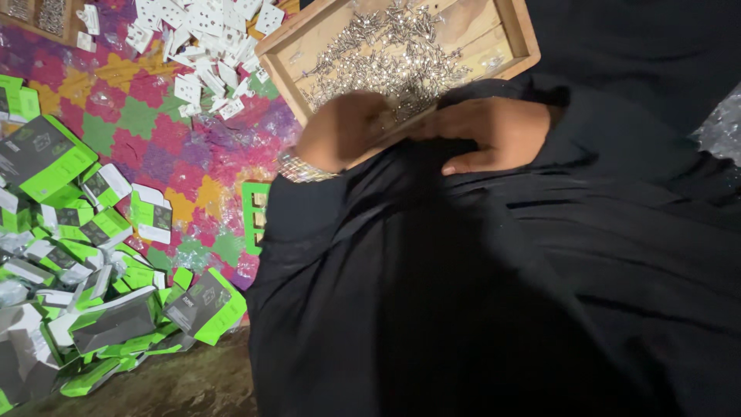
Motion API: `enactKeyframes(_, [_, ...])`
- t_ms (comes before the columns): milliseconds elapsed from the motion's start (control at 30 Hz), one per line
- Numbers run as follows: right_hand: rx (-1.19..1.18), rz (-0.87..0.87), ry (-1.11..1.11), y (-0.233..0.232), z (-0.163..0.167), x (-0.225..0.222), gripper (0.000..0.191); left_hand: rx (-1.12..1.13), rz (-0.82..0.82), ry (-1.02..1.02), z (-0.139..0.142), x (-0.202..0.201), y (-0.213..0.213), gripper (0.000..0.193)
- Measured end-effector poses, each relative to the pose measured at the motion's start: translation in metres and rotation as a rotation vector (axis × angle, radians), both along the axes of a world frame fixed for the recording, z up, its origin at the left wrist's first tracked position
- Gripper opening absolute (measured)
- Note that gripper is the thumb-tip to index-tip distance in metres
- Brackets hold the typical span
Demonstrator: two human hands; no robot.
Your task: The person sits on the floor with a wooden tray of small metal screws on their lap and picks screws one at a time, using a small handheld tool to lift them from the tray. Scattered electrical switch plates and boxes surround them on the floor mat.
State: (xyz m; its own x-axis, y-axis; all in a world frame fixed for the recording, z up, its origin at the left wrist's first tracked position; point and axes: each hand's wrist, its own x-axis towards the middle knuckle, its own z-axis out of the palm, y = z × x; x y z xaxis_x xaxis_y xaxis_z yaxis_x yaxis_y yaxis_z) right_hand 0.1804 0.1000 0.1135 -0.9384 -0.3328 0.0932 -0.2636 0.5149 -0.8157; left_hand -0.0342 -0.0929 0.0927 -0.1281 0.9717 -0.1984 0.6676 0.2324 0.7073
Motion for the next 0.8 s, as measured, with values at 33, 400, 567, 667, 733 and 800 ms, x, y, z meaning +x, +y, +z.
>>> enactKeyframes(33, [0.018,-0.027,-0.013,0.000,0.003,0.004,0.052,-0.046,-0.030,0.027,-0.007,0.008,0.014,0.014])
enactKeyframes(400, [-0.212,0.092,0.158,0.012,0.019,0.031,0.038,0.526,0.146,0.427,-0.045,0.007,0.046,0.040])
enactKeyframes(567, [-0.259,0.078,0.172,0.014,0.016,0.041,0.034,0.306,-0.020,0.128,-0.052,0.014,0.058,0.022])
enactKeyframes(667, [-0.329,0.078,0.160,0.012,0.014,0.045,0.031,0.274,-0.131,-0.092,-0.057,0.031,0.068,0.012])
enactKeyframes(733, [-0.306,0.058,0.132,0.015,0.015,0.049,0.031,0.322,-0.085,-0.124,-0.055,0.035,0.072,0.013])
enactKeyframes(800, [-0.305,0.045,0.114,0.015,0.017,0.051,0.031,0.372,0.013,-0.053,-0.049,0.034,0.077,0.013])
